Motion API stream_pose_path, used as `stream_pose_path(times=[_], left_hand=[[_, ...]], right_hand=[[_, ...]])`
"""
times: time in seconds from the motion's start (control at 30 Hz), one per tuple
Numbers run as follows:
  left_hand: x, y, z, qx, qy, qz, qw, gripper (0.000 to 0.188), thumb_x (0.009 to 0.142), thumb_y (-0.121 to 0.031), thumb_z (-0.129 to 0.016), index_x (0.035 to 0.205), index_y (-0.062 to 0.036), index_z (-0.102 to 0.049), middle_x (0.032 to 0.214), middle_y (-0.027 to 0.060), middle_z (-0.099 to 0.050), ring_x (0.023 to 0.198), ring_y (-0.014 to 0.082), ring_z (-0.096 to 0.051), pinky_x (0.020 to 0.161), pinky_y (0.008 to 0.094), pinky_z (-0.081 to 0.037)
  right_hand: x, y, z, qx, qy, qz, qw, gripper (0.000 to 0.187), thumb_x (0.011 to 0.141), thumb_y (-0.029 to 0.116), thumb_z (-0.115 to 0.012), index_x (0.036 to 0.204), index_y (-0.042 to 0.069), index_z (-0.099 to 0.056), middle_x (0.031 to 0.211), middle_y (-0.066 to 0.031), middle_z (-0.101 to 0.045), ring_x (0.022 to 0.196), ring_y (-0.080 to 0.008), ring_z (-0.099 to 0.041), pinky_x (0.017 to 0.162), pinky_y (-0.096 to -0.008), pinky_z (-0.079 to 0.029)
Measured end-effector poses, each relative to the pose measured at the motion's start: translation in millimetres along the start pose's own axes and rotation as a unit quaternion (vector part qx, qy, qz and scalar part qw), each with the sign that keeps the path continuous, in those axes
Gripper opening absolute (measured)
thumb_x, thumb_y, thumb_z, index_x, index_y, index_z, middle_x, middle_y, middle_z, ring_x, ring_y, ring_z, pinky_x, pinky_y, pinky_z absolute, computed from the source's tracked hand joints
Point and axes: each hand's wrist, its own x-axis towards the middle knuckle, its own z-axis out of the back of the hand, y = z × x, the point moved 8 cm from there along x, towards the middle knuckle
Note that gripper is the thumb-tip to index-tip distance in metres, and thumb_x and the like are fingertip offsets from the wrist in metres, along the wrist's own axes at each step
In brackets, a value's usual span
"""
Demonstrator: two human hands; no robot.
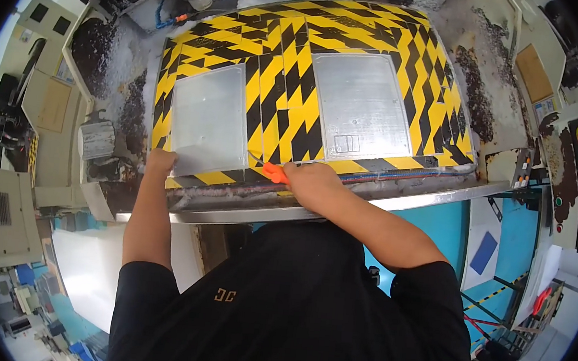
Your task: The person removes plastic sheets from a machine, cleans the surface with an air nozzle, and then places new sheets onto the machine. They repeat this process with a stack of rectangular sheets and then with a stack of dark panels.
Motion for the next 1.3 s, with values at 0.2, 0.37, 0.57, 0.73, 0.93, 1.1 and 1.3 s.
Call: stream_pose_path(times=[0.2, 0.37, 0.57, 0.73, 0.93, 1.1, 1.3], left_hand=[[-3, 13, -9, -0.242, 0.039, 0.049, 0.968, 0.018, 0.073, -0.008, -0.069, 0.060, -0.0002, -0.059, 0.054, 0.0090, -0.056, 0.043, 0.0190, -0.053, 0.039, 0.0323, -0.036], [4, 41, -13, -0.286, 0.085, 0.094, 0.950, 0.019, 0.077, -0.008, -0.070, 0.062, -0.0018, -0.059, 0.054, 0.0091, -0.055, 0.043, 0.0182, -0.052, 0.038, 0.0328, -0.036], [-1, 24, -16, -0.308, 0.114, 0.090, 0.940, 0.016, 0.080, -0.007, -0.066, 0.067, -0.0053, -0.057, 0.055, 0.0066, -0.054, 0.043, 0.0181, -0.052, 0.037, 0.0314, -0.034], [-2, 31, -14, -0.306, 0.126, 0.112, 0.937, 0.018, 0.082, -0.011, -0.066, 0.066, -0.0058, -0.059, 0.055, 0.0052, -0.054, 0.041, 0.0156, -0.048, 0.037, 0.0306, -0.035], [-37, -14, -9, -0.439, 0.210, 0.103, 0.867, 0.011, 0.090, -0.011, -0.064, 0.096, -0.0034, -0.059, 0.078, 0.0075, -0.063, 0.062, 0.0171, -0.060, 0.052, 0.0277, -0.050], [-87, -56, 35, -0.509, 0.278, -0.050, 0.813, 0.040, 0.089, -0.005, -0.061, 0.128, -0.0057, -0.052, 0.098, 0.0103, -0.066, 0.084, 0.0198, -0.066, 0.072, 0.0307, -0.056], [-142, -133, 16, -0.576, 0.275, -0.137, 0.757, 0.056, 0.091, -0.012, -0.064, 0.141, -0.0083, -0.038, 0.103, 0.0147, -0.067, 0.086, 0.0186, -0.065, 0.078, 0.0292, -0.053]], right_hand=[[1, 8, 10, 0.013, -0.021, 0.035, 0.999, 0.028, 0.087, 0.023, -0.064, 0.104, 0.002, -0.056, 0.080, -0.0179, -0.068, 0.076, -0.0366, -0.067, 0.067, -0.0467, -0.052], [1, 11, 7, 0.008, -0.019, 0.044, 0.999, 0.028, 0.085, 0.021, -0.066, 0.104, 0.002, -0.056, 0.080, -0.0175, -0.068, 0.077, -0.0368, -0.067, 0.066, -0.0471, -0.052], [4, 8, 0, -0.021, -0.005, 0.038, 0.999, 0.027, 0.086, 0.021, -0.065, 0.104, 0.003, -0.055, 0.079, -0.0173, -0.068, 0.077, -0.0373, -0.067, 0.066, -0.0470, -0.051], [11, 10, -4, -0.031, 0.005, 0.033, 0.999, 0.027, 0.089, 0.024, -0.063, 0.105, 0.003, -0.053, 0.079, -0.0173, -0.068, 0.076, -0.0371, -0.067, 0.066, -0.0476, -0.051], [5, 3, 1, -0.027, 0.039, -0.018, 0.999, 0.029, 0.090, 0.028, -0.063, 0.105, 0.004, -0.054, 0.081, -0.0172, -0.068, 0.077, -0.0377, -0.067, 0.067, -0.0481, -0.051], [-26, -53, 54, 0.000, 0.027, -0.138, 0.990, 0.036, 0.090, 0.034, -0.063, 0.109, 0.004, -0.054, 0.083, -0.0207, -0.068, 0.080, -0.0416, -0.066, 0.071, -0.0500, -0.052], [-187, -217, 144, 0.024, -0.196, -0.391, 0.899, 0.048, 0.089, 0.030, -0.067, 0.127, 0.005, -0.052, 0.102, -0.0292, -0.065, 0.100, -0.0440, -0.062, 0.082, -0.0467, -0.050]])
